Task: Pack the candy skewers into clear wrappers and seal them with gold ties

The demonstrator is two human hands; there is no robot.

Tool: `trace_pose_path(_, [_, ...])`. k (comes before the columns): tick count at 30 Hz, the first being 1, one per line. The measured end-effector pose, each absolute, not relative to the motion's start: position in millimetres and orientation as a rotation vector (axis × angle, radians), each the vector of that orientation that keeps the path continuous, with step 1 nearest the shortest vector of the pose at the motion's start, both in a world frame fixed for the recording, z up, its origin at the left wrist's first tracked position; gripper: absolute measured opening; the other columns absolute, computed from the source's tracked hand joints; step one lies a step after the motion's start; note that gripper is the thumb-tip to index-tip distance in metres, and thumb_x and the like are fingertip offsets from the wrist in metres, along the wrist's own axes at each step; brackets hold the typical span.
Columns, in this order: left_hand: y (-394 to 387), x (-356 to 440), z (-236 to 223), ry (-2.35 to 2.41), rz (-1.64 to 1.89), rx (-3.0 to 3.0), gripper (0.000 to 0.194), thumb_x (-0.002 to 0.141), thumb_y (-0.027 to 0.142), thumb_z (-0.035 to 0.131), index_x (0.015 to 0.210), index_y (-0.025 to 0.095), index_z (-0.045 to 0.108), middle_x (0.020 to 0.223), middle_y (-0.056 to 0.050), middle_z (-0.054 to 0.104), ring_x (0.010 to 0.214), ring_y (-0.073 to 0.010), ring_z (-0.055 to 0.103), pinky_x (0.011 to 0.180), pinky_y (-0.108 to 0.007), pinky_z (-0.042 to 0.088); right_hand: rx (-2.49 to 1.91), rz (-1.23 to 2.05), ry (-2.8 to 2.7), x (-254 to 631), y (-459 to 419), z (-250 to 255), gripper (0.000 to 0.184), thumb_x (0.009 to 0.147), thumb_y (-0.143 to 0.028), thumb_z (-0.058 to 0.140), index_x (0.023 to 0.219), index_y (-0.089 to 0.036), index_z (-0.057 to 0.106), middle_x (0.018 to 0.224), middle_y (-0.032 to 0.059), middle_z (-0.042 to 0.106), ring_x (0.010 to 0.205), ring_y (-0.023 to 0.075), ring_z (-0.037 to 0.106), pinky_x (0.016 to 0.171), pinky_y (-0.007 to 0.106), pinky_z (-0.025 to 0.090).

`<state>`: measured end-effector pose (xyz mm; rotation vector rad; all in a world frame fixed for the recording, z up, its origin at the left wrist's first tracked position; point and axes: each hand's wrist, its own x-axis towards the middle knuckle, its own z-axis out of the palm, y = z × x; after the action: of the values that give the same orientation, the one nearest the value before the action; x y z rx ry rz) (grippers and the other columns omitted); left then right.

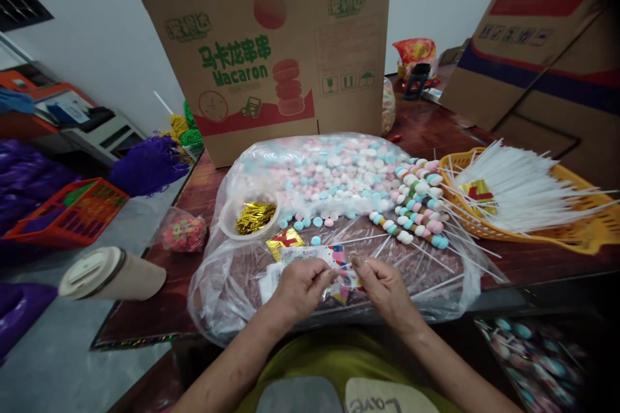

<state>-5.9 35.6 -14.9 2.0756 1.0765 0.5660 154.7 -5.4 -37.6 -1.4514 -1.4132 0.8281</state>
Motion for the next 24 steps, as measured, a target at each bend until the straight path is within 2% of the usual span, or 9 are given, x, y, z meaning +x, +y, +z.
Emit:
trace_pose_path(3, [29.3, -8.6, -20.3, 1.126, 0.619, 2.293, 0.028, 0.088, 0.03, 0.039, 0.07, 0.016, 0.056, 0.066, -0.004, 0.056, 0.064, -0.0135, 0.05, 0.061, -0.024, 0.036, -1.537, 0.654, -1.492, 160.4, -1.6, -39.9, 0.048, 0.087, -0.051, 0.031, 0.051, -0.02, 0.028, 0.049, -0.0023, 0.031, 0.047, 0.0105, 0.034, 0.046, 0.023, 0.03])
trace_pose_path(6, [26.4, -14.2, -27.2, 1.061, 0.737, 2.287, 0.025, 0.088, 0.027, 0.039, 0.076, 0.016, 0.058, 0.067, -0.004, 0.058, 0.064, -0.0134, 0.053, 0.061, -0.023, 0.039, -1.669, 0.47, -1.455, 194.6, 8.5, -43.1, 0.046, 0.087, -0.047, 0.029, 0.05, -0.021, 0.033, 0.051, 0.0002, 0.036, 0.05, 0.0134, 0.037, 0.05, 0.026, 0.033])
trace_pose_path(8, [28.6, -19.8, -28.7, 1.008, 0.834, 2.248, 0.021, 0.088, 0.024, 0.041, 0.081, 0.016, 0.06, 0.069, -0.005, 0.061, 0.066, -0.0133, 0.055, 0.063, -0.023, 0.042, -1.777, 0.309, -1.426, 228.4, 14.9, -49.1, 0.037, 0.085, -0.04, 0.035, 0.054, -0.02, 0.04, 0.056, 0.004, 0.043, 0.058, 0.0177, 0.042, 0.056, 0.031, 0.034])
trace_pose_path(10, [32.9, -25.5, -27.1, 0.943, 0.917, 2.244, 0.018, 0.087, 0.022, 0.043, 0.085, 0.016, 0.061, 0.075, -0.006, 0.065, 0.072, -0.0141, 0.058, 0.068, -0.025, 0.044, -1.872, 0.144, -1.5, 259.6, 18.2, -59.4, 0.02, 0.075, -0.029, 0.048, 0.058, -0.019, 0.049, 0.065, 0.0097, 0.05, 0.068, 0.0237, 0.048, 0.062, 0.036, 0.035])
trace_pose_path(13, [38.8, -31.6, -21.8, 0.829, 1.048, 2.288, 0.015, 0.086, 0.018, 0.046, 0.087, 0.017, 0.061, 0.081, -0.006, 0.068, 0.079, -0.0152, 0.061, 0.074, -0.028, 0.044, -1.944, -0.079, -1.742, 286.4, 14.9, -73.6, 0.015, 0.073, -0.017, 0.044, 0.064, -0.017, 0.057, 0.068, 0.0123, 0.057, 0.071, 0.0258, 0.053, 0.066, 0.039, 0.039])
trace_pose_path(17, [42.9, -36.3, -14.6, 0.776, 1.127, 2.34, 0.014, 0.085, 0.015, 0.048, 0.089, 0.018, 0.061, 0.085, -0.005, 0.069, 0.079, -0.0151, 0.063, 0.075, -0.029, 0.043, -1.651, -0.091, -1.791, 288.4, -5.0, -61.5, 0.018, 0.082, -0.02, 0.043, 0.085, -0.019, 0.06, 0.081, 0.0075, 0.063, 0.074, 0.0208, 0.059, 0.07, 0.033, 0.047])
trace_pose_path(20, [44.7, -38.2, -10.2, 0.755, 1.114, 2.373, 0.014, 0.085, 0.015, 0.047, 0.088, 0.018, 0.06, 0.085, -0.005, 0.07, 0.078, -0.0149, 0.063, 0.075, -0.03, 0.042, -1.387, -0.155, -1.856, 279.6, -24.5, -33.9, 0.019, 0.086, -0.021, 0.047, 0.102, -0.021, 0.057, 0.092, 0.0056, 0.064, 0.081, 0.0188, 0.061, 0.075, 0.03, 0.048])
trace_pose_path(24, [45.5, -39.4, -7.6, 0.755, 1.093, 2.404, 0.013, 0.085, 0.015, 0.048, 0.088, 0.018, 0.06, 0.086, -0.004, 0.07, 0.079, -0.0144, 0.063, 0.075, -0.029, 0.041, -1.241, -0.278, -2.096, 272.5, -39.7, -11.6, 0.026, 0.085, -0.013, 0.045, 0.107, -0.021, 0.056, 0.092, 0.0063, 0.064, 0.081, 0.0174, 0.061, 0.073, 0.028, 0.048])
